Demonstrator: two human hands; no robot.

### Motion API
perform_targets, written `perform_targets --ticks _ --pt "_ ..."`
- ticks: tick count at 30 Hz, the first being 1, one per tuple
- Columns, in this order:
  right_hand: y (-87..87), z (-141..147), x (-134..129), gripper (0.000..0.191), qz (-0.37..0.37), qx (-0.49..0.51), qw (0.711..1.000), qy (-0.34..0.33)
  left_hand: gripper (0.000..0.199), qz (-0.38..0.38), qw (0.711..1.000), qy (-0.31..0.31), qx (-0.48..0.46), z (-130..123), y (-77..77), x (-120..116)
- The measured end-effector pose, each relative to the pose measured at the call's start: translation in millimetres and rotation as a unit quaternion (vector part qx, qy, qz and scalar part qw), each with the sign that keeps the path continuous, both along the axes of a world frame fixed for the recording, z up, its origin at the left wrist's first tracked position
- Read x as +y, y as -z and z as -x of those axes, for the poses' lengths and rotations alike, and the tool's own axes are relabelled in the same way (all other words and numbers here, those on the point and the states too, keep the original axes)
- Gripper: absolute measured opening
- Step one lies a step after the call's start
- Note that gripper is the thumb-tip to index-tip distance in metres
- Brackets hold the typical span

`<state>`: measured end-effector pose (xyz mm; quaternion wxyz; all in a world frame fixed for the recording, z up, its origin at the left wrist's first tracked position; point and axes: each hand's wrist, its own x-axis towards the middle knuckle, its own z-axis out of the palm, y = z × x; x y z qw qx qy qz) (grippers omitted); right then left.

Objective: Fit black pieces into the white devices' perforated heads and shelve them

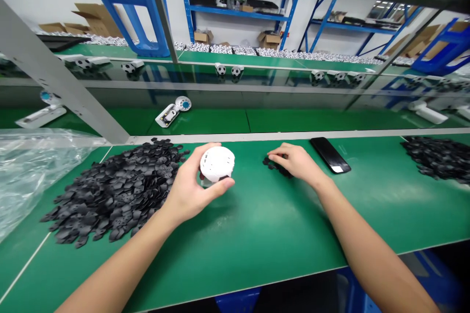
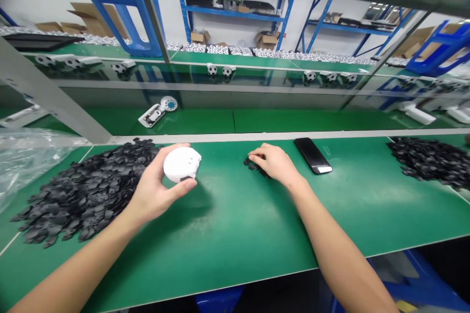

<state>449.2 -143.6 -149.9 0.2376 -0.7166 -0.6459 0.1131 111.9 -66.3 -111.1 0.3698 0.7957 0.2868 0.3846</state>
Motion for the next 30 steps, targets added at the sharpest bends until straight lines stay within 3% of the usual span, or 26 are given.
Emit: perform_targets --ticks 5,9,12,15,18,22,26,30 --pt "-1.4 3 -3 0.027 0.05 -0.028 0.998 -0.029 0.067 -0.048 0.999 0.009 0.021 -5 1.7 -9" --pt "2.5 4 2 0.031 0.008 -0.052 0.998 -0.026 0.065 -0.018 0.998 0.026 0.057 2 -9.1 -4" --pt "7.4 11 7 0.033 -0.041 -0.004 0.999 -0.009 0.057 -0.003 0.992 0.032 0.121 10 -20.6 0" --pt "7.3 23 8 0.036 -0.048 0.151 0.987 0.031 0.053 0.018 0.994 0.008 0.112 12 -24.1 2" --pt "0.0 40 3 0.039 -0.026 0.369 0.928 0.053 0.061 0.049 0.997 -0.012 0.064 6 -15.1 -1" --pt "-12.7 69 -11 0.035 -0.004 0.486 0.873 0.036 0.07 0.084 0.996 0.006 0.032 -9 6.3 -9" --pt "-22.4 97 -25 0.027 0.025 0.517 0.855 -0.024 0.069 0.121 0.99 0.035 0.063 -19 21.0 -15" --pt "-30.3 116 -33 0.023 0.05 0.504 0.86 -0.068 0.073 0.165 0.98 0.053 0.093 -22 25.0 -20"
